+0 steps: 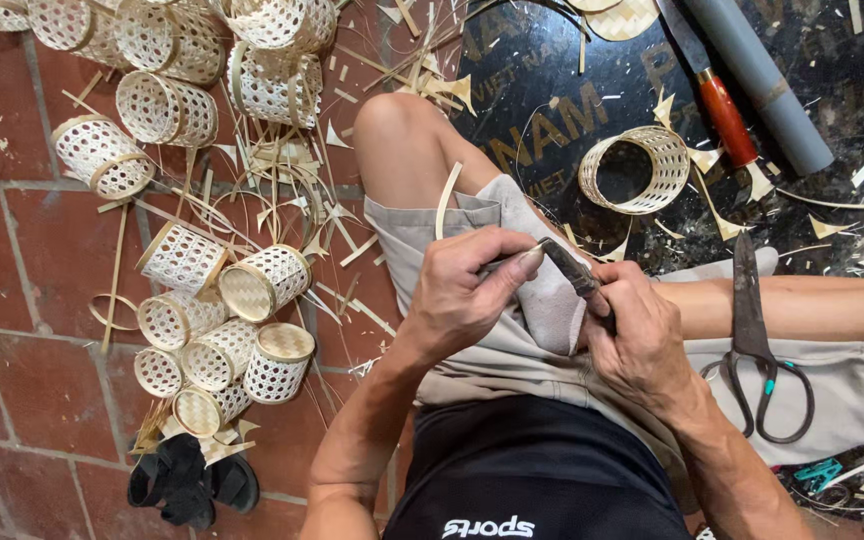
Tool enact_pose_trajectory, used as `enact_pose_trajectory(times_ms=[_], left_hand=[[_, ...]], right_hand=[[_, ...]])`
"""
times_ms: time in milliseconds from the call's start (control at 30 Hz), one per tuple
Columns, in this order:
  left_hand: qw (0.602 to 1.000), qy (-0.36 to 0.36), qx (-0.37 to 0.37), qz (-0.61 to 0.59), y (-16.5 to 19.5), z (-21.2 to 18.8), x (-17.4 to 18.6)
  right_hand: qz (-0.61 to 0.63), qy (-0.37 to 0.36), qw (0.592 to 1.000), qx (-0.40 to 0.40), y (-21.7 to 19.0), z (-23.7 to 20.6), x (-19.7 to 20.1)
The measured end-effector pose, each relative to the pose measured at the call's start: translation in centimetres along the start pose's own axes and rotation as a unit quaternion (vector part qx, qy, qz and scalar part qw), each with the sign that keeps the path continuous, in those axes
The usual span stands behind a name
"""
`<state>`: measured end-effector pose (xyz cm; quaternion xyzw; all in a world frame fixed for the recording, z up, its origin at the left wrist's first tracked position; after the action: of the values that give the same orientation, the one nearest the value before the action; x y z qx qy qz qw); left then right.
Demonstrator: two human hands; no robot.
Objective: The person sits on the floor assembling woven bamboo basket cups. They bend a thin bamboo strip, fit it around the rim of a perforated woven basket body, press and tuck the strip to secure it, then set the finished basket aside and pick up another bamboo strip to continue.
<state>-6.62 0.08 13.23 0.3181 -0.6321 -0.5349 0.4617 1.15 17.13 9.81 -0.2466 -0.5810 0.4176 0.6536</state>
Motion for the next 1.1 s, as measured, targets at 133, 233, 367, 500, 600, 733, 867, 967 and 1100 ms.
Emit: enact_pose_trajectory(times_ms=[133, 233, 367, 500, 600, 733, 867, 967, 1100], left_hand=[[1.000, -0.024, -0.001, -0.010, -0.5, -0.3, 0.2], [1.000, -0.025, -0.013, -0.006, -0.7, -0.8, 0.4], [0.999, -0.019, -0.027, -0.002, -0.8, -1.5, 0.8], [1.000, -0.029, 0.002, -0.002, -1.5, -1.5, 1.2], [0.999, -0.033, 0.004, -0.013, -1.4, -1.3, 1.4], [1.000, -0.019, -0.005, -0.009, -1.0, -1.0, 1.2], [0.998, -0.046, -0.034, -0.018, -0.6, -0.9, 0.7], [0.998, -0.060, -0.033, -0.015, -1.1, -1.3, 0.8], [0.994, 0.075, -0.070, 0.039, -1.8, -2.9, 3.6]], right_hand=[[0.124, -0.028, 0.992, -0.012, 0.8, -0.7, -0.9], [0.253, -0.083, 0.960, -0.082, 1.8, -1.9, -2.4], [0.334, -0.140, 0.916, -0.172, 2.4, -3.2, -4.1], [0.286, -0.113, 0.943, -0.129, 1.4, -1.9, -3.6], [0.063, -0.025, 0.997, 0.026, -1.1, -0.7, -1.9], [-0.008, -0.013, 0.999, 0.044, -0.8, -1.0, -1.5], [0.273, -0.139, 0.946, -0.107, 2.7, -3.0, -3.4], [0.447, -0.160, 0.840, -0.263, 4.6, -4.8, -5.1], [0.184, -0.027, 0.982, -0.013, 2.2, -2.8, -1.2]])
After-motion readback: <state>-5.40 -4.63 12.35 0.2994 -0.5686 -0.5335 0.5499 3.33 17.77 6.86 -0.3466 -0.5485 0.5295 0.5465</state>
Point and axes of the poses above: each hand's wrist, its own z-axis towards the middle knuckle, its own x-axis out of the back of the hand, y = z × x, the point moved 8 cm from there along z, towards the middle knuckle
